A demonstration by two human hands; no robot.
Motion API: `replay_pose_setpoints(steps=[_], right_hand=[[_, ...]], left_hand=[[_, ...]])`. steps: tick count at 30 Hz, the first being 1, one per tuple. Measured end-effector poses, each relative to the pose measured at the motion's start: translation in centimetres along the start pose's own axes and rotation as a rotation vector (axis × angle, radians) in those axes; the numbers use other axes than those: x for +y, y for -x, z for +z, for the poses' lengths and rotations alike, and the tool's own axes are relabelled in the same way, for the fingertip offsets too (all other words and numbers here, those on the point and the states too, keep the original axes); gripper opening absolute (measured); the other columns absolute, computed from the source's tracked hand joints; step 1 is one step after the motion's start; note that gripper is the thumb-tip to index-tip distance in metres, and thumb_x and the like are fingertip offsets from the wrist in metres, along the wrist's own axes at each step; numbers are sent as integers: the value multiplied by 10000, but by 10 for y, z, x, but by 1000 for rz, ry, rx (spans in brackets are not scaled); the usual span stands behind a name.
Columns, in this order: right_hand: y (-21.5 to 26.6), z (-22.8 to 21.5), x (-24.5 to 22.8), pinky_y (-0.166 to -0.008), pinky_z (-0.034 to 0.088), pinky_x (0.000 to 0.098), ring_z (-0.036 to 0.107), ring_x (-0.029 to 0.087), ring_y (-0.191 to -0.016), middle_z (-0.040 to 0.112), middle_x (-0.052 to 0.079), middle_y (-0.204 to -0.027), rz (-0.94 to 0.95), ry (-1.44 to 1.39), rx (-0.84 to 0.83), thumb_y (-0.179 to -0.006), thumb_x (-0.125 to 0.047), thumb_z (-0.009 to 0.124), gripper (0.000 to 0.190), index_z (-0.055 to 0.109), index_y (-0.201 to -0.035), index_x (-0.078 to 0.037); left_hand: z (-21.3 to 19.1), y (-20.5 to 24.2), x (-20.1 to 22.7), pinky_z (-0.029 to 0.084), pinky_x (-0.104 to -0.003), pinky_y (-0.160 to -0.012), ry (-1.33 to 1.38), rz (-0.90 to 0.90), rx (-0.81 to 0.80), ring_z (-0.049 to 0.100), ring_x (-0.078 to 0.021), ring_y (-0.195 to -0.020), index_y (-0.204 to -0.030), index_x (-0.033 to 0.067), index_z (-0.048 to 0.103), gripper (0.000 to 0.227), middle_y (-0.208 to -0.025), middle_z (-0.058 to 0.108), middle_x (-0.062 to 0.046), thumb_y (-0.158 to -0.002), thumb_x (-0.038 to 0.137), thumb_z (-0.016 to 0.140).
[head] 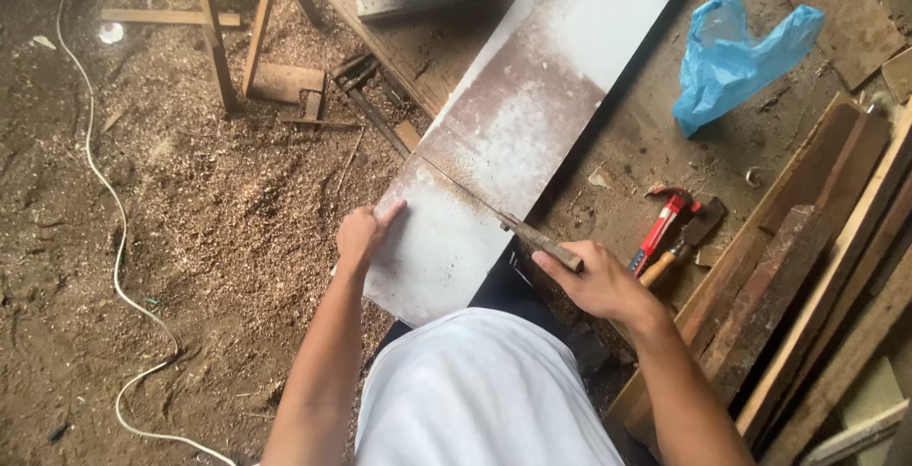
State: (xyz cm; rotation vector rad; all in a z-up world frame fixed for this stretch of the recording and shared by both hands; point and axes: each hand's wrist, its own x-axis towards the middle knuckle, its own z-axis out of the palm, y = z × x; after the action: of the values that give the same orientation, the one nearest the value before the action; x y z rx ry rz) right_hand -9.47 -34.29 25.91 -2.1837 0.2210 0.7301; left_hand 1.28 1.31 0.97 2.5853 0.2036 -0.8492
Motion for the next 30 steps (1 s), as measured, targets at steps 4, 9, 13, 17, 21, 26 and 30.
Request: replay_pose_setpoints(steps=[4, 9, 13, 17, 21, 26, 30], right_hand=[[-62, 33, -12, -519, 483, 397, 575, 188, -524, 606, 106, -562, 53, 68, 25, -950, -503, 628, 548, 671, -735, 0], [-88, 22, -45, -544, 501, 398, 589, 192, -542, 619, 90, -604, 199, 123, -138, -995, -527, 578, 549, 689, -807, -24], [-18, -11, -18, -511, 454, 371, 457, 164, -524, 495, 25, -608, 61, 47, -160, -1023, -435, 555, 480, 637, -740, -57], [25, -17, 12, -490, 397, 356, 397, 139, -533, 436, 43, -581, 22, 2, -56, -998, -347, 637, 457, 580, -701, -3], [-34, 11, 4, -480, 405, 348, 449, 115, -521, 491, 20, -559, 22, -94, -40, -976, -356, 642, 346, 717, -845, -45], [-123, 48, -23, -571, 502, 370, 641, 112, -635, 698, 161, -694, -351, -8, 84, -1016, -527, 560, 513, 702, -1047, -35], [-86, 29, -22, -545, 459, 384, 568, 175, -552, 588, 97, -602, 186, 128, -173, -1019, -523, 544, 574, 641, -736, -33]], left_hand=[[-1, 3, 3, 529, -417, -607, 16, 87, 35, 660, -263, -644, -759, 8, 703, 867, -708, 680, -174, -800, 867, 589], [-11, 6, 5, 551, -442, -599, 61, -17, -7, 683, -253, -640, -857, 41, 727, 839, -710, 699, -154, -793, 859, 552], [-9, 1, 2, 482, -404, -537, 88, 0, 42, 617, -220, -585, -821, 65, 717, 822, -664, 650, -112, -771, 871, 563], [4, -5, -1, 436, -376, -487, 41, -21, -26, 538, -177, -566, -714, 45, 638, 855, -648, 585, -67, -815, 886, 527], [-2, -10, -5, 467, -354, -475, -11, 43, 18, 569, -160, -535, -673, 64, 613, 839, -603, 593, -68, -811, 887, 530], [-8, 0, 3, 483, -394, -505, 50, -28, -19, 615, -202, -569, -742, 50, 668, 842, -647, 645, -92, -784, 883, 547], [-17, 2, 4, 494, -415, -556, 110, 28, 37, 651, -248, -587, -941, 126, 792, 812, -661, 681, -128, -734, 874, 550]])
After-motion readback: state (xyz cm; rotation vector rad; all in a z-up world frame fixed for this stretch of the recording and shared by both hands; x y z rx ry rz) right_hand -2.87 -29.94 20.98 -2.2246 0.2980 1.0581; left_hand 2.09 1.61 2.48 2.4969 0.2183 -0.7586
